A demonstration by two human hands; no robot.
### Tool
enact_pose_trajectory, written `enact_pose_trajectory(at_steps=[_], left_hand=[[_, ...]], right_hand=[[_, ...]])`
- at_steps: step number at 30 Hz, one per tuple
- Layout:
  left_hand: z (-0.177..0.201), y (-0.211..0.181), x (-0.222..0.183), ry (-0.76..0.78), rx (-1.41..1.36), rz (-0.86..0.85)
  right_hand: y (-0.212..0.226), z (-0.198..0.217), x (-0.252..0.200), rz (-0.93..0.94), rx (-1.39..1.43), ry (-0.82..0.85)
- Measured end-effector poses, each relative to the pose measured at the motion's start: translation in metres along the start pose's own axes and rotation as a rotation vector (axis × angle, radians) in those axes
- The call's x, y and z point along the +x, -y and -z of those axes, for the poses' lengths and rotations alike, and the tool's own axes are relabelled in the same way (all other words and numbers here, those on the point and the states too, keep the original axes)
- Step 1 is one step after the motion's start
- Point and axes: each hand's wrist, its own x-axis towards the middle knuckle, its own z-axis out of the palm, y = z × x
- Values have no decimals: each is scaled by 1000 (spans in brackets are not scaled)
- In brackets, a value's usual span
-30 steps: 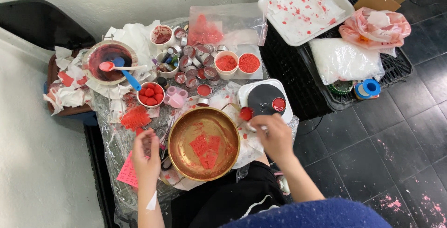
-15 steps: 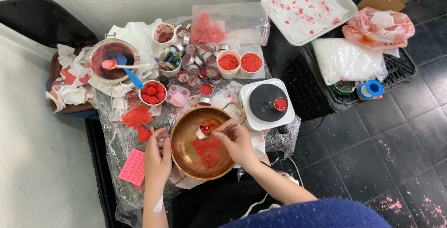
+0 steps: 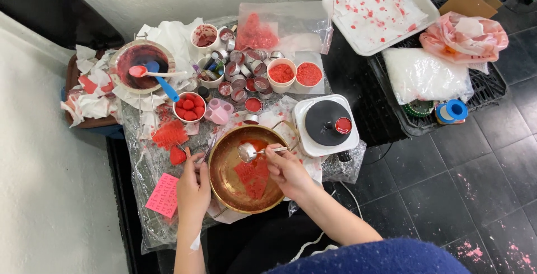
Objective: Cleaning and preparing small metal containers for candle making by removing excess wax and organizing them on the workspace.
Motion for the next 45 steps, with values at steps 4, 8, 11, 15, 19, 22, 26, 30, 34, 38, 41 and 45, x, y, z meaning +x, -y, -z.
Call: enact_pose_trajectory(at_steps=[4, 8, 11, 15, 19, 22, 26, 30, 34, 38, 41, 45], left_hand=[[-1, 5, -1, 6, 105, -20], [-2, 8, -1, -33, 160, -136], [-1, 5, -1, -37, 142, -128], [-2, 4, -1, -38, 125, -90], [-3, 8, -1, -39, 119, -100], [-2, 7, 0, -43, 120, -118], [-2, 10, -1, -37, 114, -117], [2, 10, 0, -2, 121, -81], [12, 6, -1, 53, 93, 11], [19, 21, -1, 117, 123, 97], [22, 29, -2, 127, 114, 85], [26, 20, 0, 131, 136, 82]], right_hand=[[3, 2, 1, -103, 131, -2], [5, 6, 2, -123, 195, 38], [9, 2, -8, -80, 179, 68], [11, -5, -23, -63, 88, -20], [5, -2, -22, -97, 112, 52], [3, -3, -16, -151, 176, 73], [2, -7, -14, -176, 242, 46], [5, -18, -16, -176, 174, -6], [4, -19, -9, -4, -18, 54], [30, -43, -7, 625, -759, -73], [53, -72, -4, 929, -1103, -132], [65, -94, 23, 964, -1368, -244]])
